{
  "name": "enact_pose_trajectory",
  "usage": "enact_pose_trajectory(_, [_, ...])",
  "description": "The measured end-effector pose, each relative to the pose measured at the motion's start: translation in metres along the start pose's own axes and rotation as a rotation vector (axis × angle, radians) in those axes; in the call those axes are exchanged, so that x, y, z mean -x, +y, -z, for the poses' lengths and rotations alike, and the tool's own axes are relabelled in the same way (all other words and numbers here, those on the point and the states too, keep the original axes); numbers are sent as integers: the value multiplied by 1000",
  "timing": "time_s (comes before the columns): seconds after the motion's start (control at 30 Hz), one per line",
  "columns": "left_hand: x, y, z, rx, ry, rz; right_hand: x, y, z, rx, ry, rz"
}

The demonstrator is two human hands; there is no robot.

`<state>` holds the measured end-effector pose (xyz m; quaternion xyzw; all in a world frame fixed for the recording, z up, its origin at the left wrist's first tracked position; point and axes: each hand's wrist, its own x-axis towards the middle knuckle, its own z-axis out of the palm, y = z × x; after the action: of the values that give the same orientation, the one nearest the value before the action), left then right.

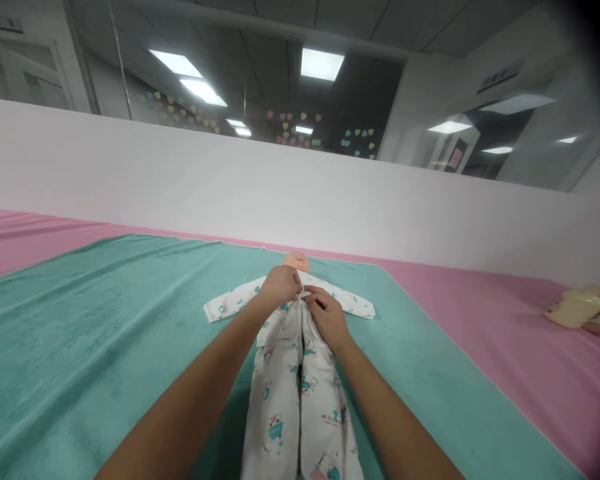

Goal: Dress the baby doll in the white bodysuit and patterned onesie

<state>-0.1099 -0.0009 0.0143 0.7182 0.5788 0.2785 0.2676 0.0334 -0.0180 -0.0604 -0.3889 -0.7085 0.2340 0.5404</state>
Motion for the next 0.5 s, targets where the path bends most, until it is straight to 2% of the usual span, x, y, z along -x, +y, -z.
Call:
enact_pose_trajectory(0.23, [0, 3, -6, -282, 134, -81, 0, 3, 0, 4, 1, 8])
enact_pose_trajectory(0.4, [-5, -3, -10, -276, 160, -40, -1, 2, 1, 2, -16, 17])
enact_pose_trajectory(0.5, [-5, -5, -10, -185, 145, 25, -1, 1, 1, -9, -27, 19])
